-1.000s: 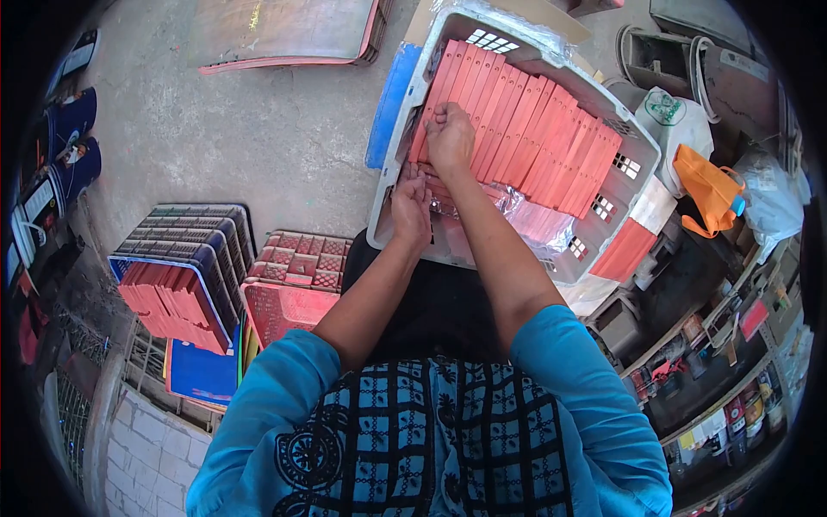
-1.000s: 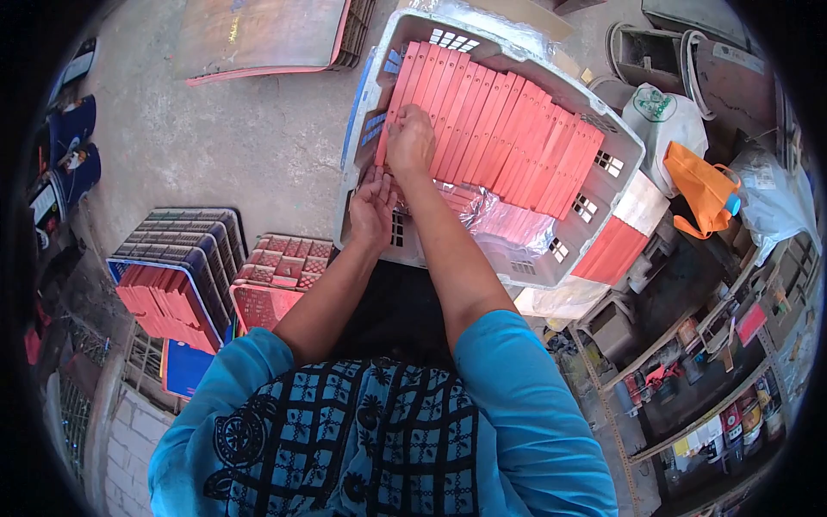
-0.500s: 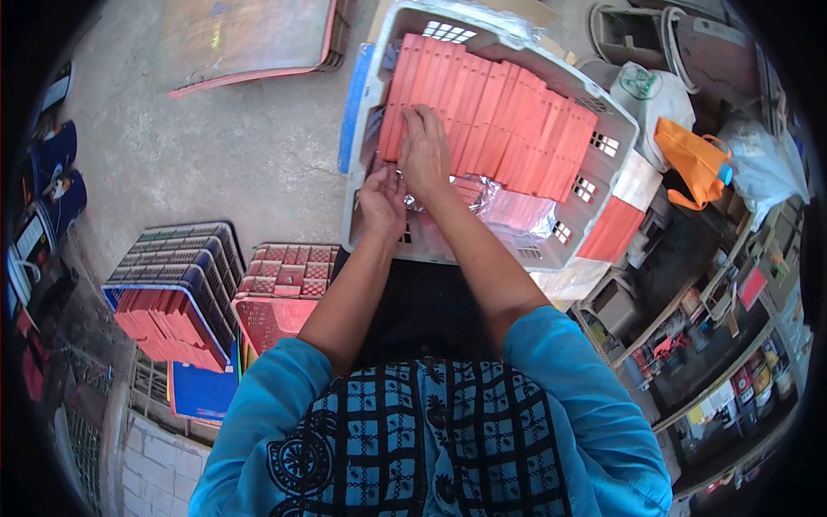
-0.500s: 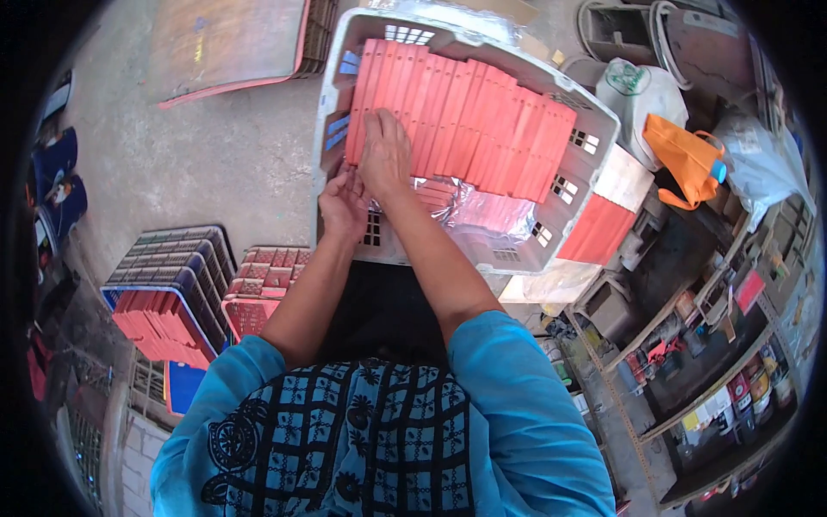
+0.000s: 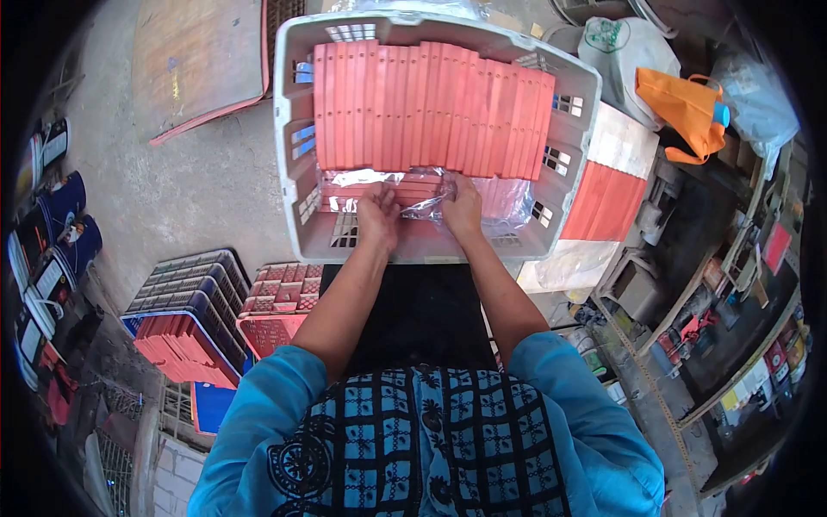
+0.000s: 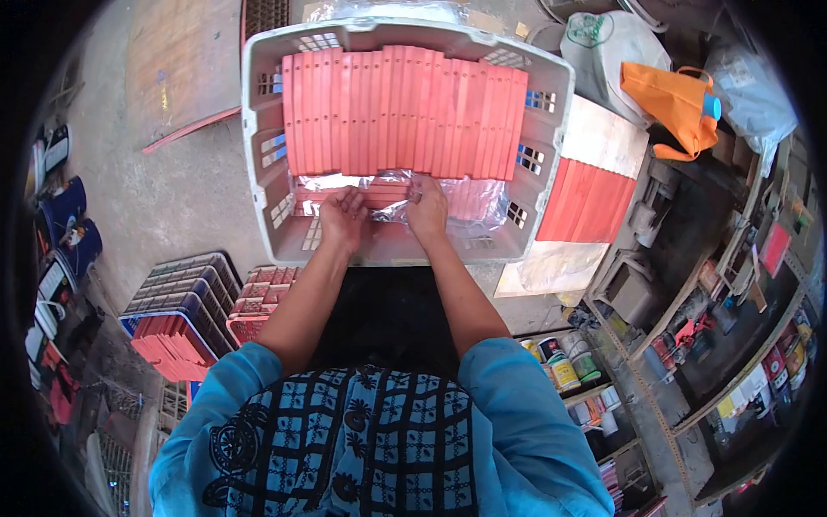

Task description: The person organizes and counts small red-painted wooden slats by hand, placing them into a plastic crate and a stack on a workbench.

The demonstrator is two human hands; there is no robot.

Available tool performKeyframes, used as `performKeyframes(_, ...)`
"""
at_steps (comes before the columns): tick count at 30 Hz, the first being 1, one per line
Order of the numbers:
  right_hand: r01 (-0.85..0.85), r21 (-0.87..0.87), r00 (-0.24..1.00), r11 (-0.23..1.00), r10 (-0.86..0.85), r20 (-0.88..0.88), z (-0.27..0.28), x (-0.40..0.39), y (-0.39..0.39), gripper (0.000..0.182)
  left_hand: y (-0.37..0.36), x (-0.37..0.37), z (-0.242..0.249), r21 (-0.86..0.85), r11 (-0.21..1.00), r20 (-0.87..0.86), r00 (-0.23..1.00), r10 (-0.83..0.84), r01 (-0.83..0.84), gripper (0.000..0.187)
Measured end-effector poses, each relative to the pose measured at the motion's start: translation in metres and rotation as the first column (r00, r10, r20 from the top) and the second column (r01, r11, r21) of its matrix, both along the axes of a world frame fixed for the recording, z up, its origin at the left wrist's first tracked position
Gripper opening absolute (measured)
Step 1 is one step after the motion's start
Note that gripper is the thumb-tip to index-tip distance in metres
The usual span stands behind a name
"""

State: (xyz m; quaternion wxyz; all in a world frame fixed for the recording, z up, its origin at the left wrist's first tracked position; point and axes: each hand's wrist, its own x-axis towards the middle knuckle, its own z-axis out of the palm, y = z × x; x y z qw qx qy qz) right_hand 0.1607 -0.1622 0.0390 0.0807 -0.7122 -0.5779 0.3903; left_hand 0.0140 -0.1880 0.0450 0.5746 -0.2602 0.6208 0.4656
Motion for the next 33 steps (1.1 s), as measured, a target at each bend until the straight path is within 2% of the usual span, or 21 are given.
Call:
performKeyframes(1,-0.003,0.017,0.999,1.0,0.004,-0.032,0.0,0.01,-0.001,0.029,-0.001,0.012,-0.011,0.02,0.999,-0.091,0.995,-0.029,0.031,0.026)
performKeyframes(2,0.009,0.036,0.995,0.999,-0.005,-0.102,0.0,0.018,-0.003,0.029,-0.01,0.019,-0.032,0.183,0.923,-0.35,0.9,-0.259,0.337,0.045)
performKeyframes(3,0.02,0.057,0.985,0.998,-0.01,-0.173,0.005,0.024,-0.001,0.029,0.001,0.026,-0.024,0.149,0.811,-0.617,0.694,-0.37,0.565,0.047)
performKeyframes(5,0.078,0.107,0.952,0.991,-0.042,-0.304,0.019,0.034,0.004,0.029,0.039,0.041,0.009,-0.117,0.496,-0.935,0.073,-0.347,0.86,0.05)
performKeyframes(7,0.185,0.146,0.911,0.972,-0.114,-0.396,0.041,0.056,-0.001,0.029,0.073,0.049,-0.004,-0.343,0.409,-0.939,-0.298,-0.171,0.846,0.057)
performKeyframes(8,0.137,0.332,0.958,0.933,-0.039,-0.284,0.058,0.074,-0.001,0.027,0.086,0.051,-0.016,-0.438,0.358,-0.899,-0.394,-0.192,0.824,0.058)
performKeyframes(9,0.228,0.377,0.948,0.898,-0.116,-0.296,0.065,0.096,-0.006,0.026,0.095,0.051,-0.026,-0.528,0.31,-0.849,-0.487,-0.203,0.791,0.059)
performKeyframes(11,0.389,0.461,0.908,0.798,-0.246,-0.339,0.073,0.149,-0.014,0.024,0.102,0.058,-0.04,-0.522,0.37,-0.852,-0.488,-0.189,0.768,0.06)
performKeyframes(13,0.619,0.406,0.785,0.673,-0.514,-0.345,0.06,0.223,-0.023,0.021,0.104,0.099,0.0,-0.293,0.395,-0.955,-0.288,-0.073,0.871,0.058)
performKeyframes(14,0.605,0.432,0.788,0.668,-0.581,-0.205,0.056,0.259,-0.024,0.02,0.098,0.119,0.027,-0.177,0.396,-0.982,-0.186,-0.017,0.901,0.057)
performKeyframes(15,0.589,0.457,0.77,0.667,-0.634,-0.068,0.049,0.297,-0.022,0.02,0.089,0.143,0.047,-0.066,0.3,-0.994,-0.088,0.06,0.952,0.058)
performKeyframes(16,0.626,0.499,0.728,0.599,-0.678,-0.1,0.02,0.34,-0.031,0.018,0.069,0.17,0.059,0.11,0.239,-0.994,0.112,0.003,0.965,0.058)
performKeyframes(17,0.66,0.535,0.683,0.527,-0.718,-0.135,-0.008,0.374,-0.045,0.016,0.056,0.198,0.072,0.211,0.129,-0.974,0.219,-0.05,0.969,0.059)
performKeyframes(18,0.889,0.229,0.449,0.397,-0.853,-0.266,-0.018,0.392,-0.055,0.013,0.052,0.221,0.095,0.231,-0.045,-0.962,0.221,-0.163,0.972,0.054)
performKeyframes(19,0.971,-0.116,0.164,0.207,-0.939,-0.302,-0.025,0.407,-0.062,0.011,0.062,0.248,0.106,0.246,-0.143,-0.95,0.209,-0.233,0.959,0.052)
performKeyframes(20,0.895,-0.446,-0.126,-0.007,-0.963,-0.237,-0.032,0.418,-0.069,0.009,0.071,0.275,0.11,0.267,-0.238,-0.934,0.19,-0.302,0.934,0.051)
performKeyframes(21,0.878,-0.475,-0.194,-0.057,-0.95,-0.244,-0.038,0.407,-0.077,0.005,0.08,0.3,0.101,0.234,-0.229,-0.928,0.147,-0.342,0.945,0.05)
performKeyframes(23,0.847,-0.518,-0.242,-0.123,-0.955,-0.169,-0.044,0.379,-0.094,0.004,0.101,0.347,0.057,0.104,-0.202,-0.935,0.026,-0.355,0.974,0.05)
performKeyframes(26,0.766,-0.589,-0.383,-0.258,-0.919,-0.094,-0.047,0.346,-0.1,0.011,0.132,0.396,-0.015,-0.224,-0.153,-0.922,-0.26,-0.287,0.962,0.051)
performKeyframes(29,0.775,-0.629,-0.289,-0.062,-0.92,-0.265,-0.055,0.328,-0.101,0.018,0.144,0.403,-0.042,-0.251,-0.324,-0.79,-0.387,-0.476,0.912,0.05)
performKeyframes(33,0.817,-0.553,-0.345,-0.162,-0.907,-0.243,-0.063,0.318,-0.1,0.029,0.128,0.394,-0.057,-0.33,-0.267,-0.849,-0.408,-0.335,0.906,0.049)
